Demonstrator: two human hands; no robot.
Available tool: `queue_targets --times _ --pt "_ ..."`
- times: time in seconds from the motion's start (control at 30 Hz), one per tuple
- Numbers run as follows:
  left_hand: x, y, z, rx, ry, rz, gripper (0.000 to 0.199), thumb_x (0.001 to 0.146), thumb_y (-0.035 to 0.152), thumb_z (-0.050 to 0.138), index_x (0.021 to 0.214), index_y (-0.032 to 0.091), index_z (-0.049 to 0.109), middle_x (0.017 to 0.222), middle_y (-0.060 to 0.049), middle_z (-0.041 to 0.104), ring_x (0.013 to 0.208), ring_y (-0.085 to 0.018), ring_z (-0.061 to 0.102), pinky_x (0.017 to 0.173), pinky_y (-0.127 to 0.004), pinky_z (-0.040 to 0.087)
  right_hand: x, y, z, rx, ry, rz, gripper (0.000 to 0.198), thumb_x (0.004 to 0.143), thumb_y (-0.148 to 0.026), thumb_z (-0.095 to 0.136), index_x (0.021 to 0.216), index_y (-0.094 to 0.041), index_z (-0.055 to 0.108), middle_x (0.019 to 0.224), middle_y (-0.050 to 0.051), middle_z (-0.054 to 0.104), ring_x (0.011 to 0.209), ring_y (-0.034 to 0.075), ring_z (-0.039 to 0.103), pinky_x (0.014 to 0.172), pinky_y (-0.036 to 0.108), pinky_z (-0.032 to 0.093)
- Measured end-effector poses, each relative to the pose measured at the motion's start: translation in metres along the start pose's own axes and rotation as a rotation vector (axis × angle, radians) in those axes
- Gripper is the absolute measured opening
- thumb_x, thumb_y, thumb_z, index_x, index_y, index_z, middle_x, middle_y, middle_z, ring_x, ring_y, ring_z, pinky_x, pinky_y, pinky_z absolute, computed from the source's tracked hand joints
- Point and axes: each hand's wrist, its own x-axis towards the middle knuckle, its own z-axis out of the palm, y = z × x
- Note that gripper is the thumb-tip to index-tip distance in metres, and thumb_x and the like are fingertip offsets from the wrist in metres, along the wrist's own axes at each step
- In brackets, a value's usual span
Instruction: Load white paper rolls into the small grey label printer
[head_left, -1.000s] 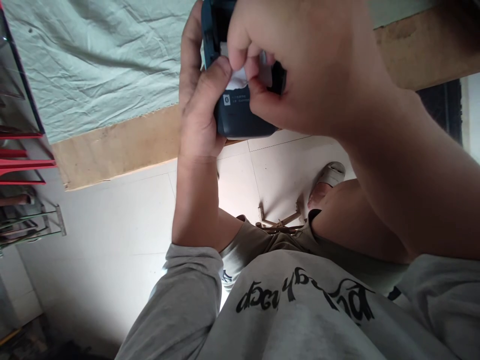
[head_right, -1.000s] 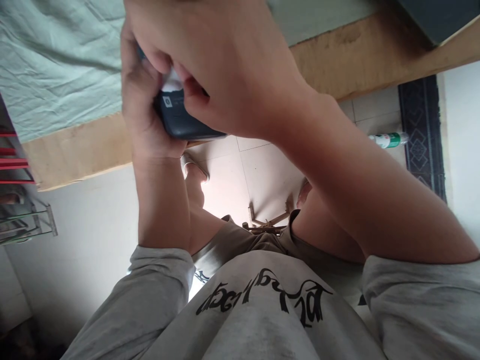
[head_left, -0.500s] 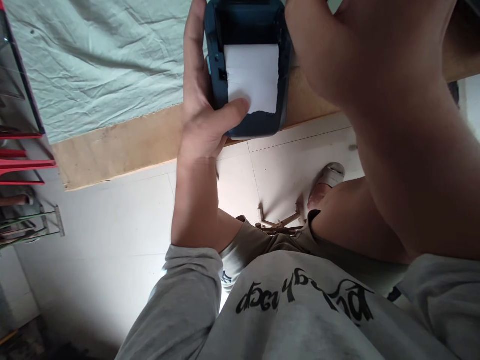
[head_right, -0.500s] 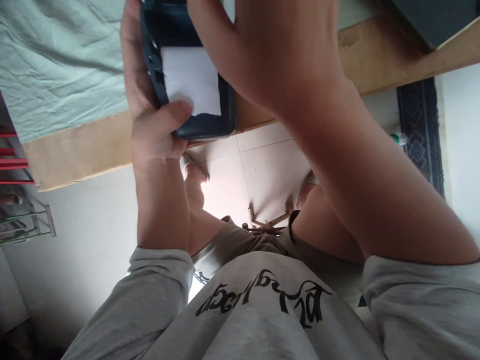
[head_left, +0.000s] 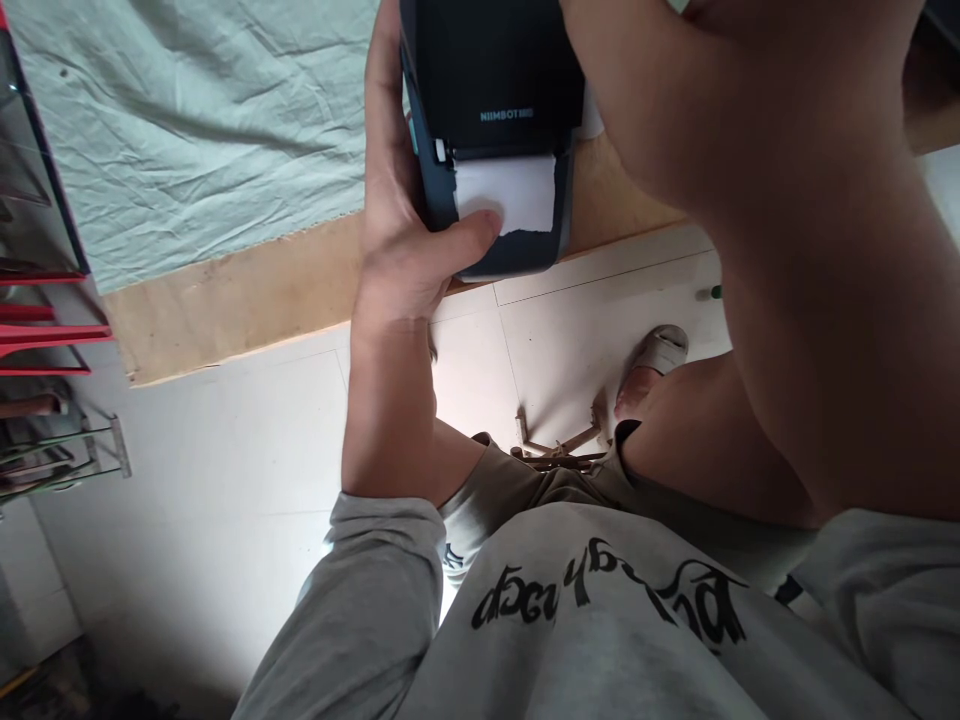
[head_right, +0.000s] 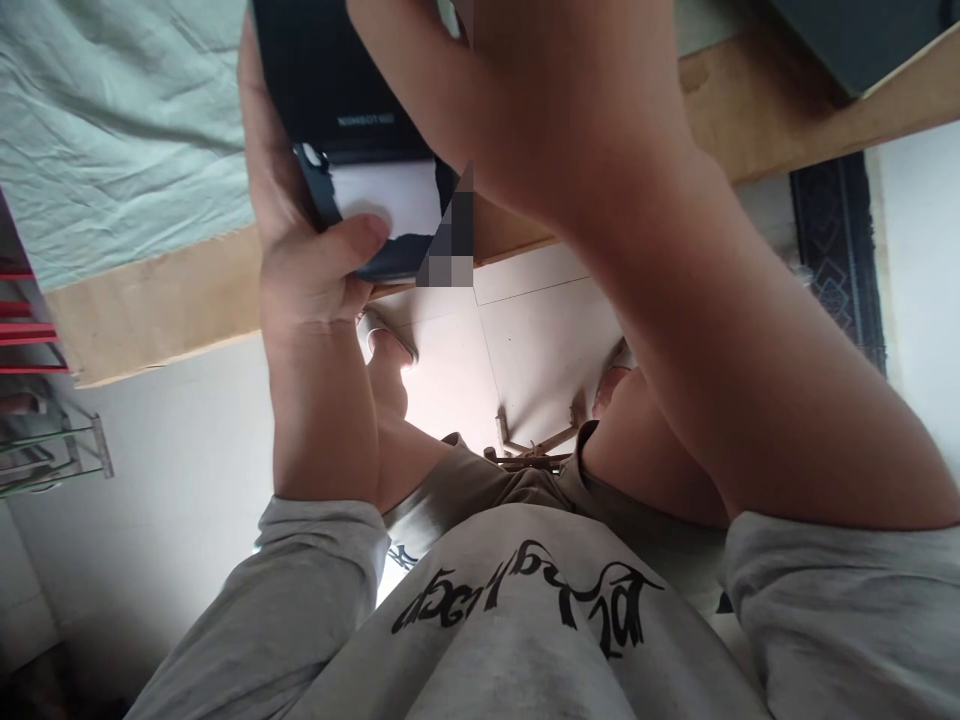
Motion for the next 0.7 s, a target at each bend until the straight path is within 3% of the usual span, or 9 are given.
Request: queue_targets --times 0.1,0.2,0.3,0.4,0.53,0.7 --pt "0.000 -0.004 -0.002 0.257 -0.100 0.048 0.070 0.031 0.014 0.072 0.093 0.028 0.042 0.108 0.008 0.041 0.114 -0.023 0.026 0.099 -0.030 0.028 -0.003 -0.006 -0.003 -0.288 -0.198 -0.077 0.082 0.062 -0.035 -0.022 0.108 -0.030 0.046 0.089 -0.013 0.045 0.087 -0.014 0.036 0.060 0.005 0.010" --pt "-0.001 -0.012 0.001 0.284 -0.113 0.190 0.057 0.048 0.028 0.064 0.098 0.026 0.037 0.109 0.005 0.038 0.112 -0.021 0.030 0.101 -0.032 0.025 -0.006 -0.011 -0.006 -0.407 -0.243 -0.150 0.063 0.064 -0.053 0.001 0.103 -0.031 0.046 0.092 -0.015 0.043 0.087 -0.010 0.035 0.072 0.011 0.016" --pt "-0.002 -0.018 0.009 0.242 0.035 0.194 0.030 0.066 0.036 0.044 0.092 0.021 0.039 0.101 -0.001 0.045 0.105 -0.018 0.039 0.093 -0.033 0.034 -0.006 -0.012 -0.008 -0.455 -0.308 -0.233 0.061 0.065 -0.057 0.003 0.101 -0.032 0.044 0.091 -0.014 0.043 0.084 -0.008 0.034 0.075 0.015 0.016" --pt "-0.005 -0.019 0.014 0.188 0.155 0.153 0.018 0.073 0.030 0.035 0.082 0.018 0.045 0.087 -0.001 0.053 0.092 -0.016 0.047 0.082 -0.031 0.041 -0.004 -0.009 -0.008 -0.464 -0.342 -0.269 0.060 0.065 -0.060 0.005 0.099 -0.030 0.045 0.086 -0.011 0.043 0.079 -0.009 0.031 0.076 0.016 0.017" --pt "-0.007 -0.020 0.016 0.157 0.089 0.129 0.018 0.072 0.030 0.037 0.085 0.020 0.043 0.085 0.000 0.053 0.090 -0.016 0.048 0.078 -0.030 0.042 -0.005 -0.007 -0.007 -0.461 -0.364 -0.265 0.058 0.065 -0.061 0.010 0.096 -0.029 0.047 0.082 -0.011 0.043 0.073 -0.011 0.025 0.071 0.013 0.016" --pt "-0.007 -0.021 0.016 0.127 0.075 0.208 0.018 0.071 0.027 0.034 0.088 0.025 0.039 0.081 -0.001 0.051 0.086 -0.016 0.049 0.076 -0.031 0.039 -0.005 -0.005 -0.007 -0.450 -0.383 -0.328 0.057 0.065 -0.062 0.013 0.096 -0.028 0.046 0.082 -0.010 0.041 0.071 -0.012 0.020 0.067 0.012 0.012"
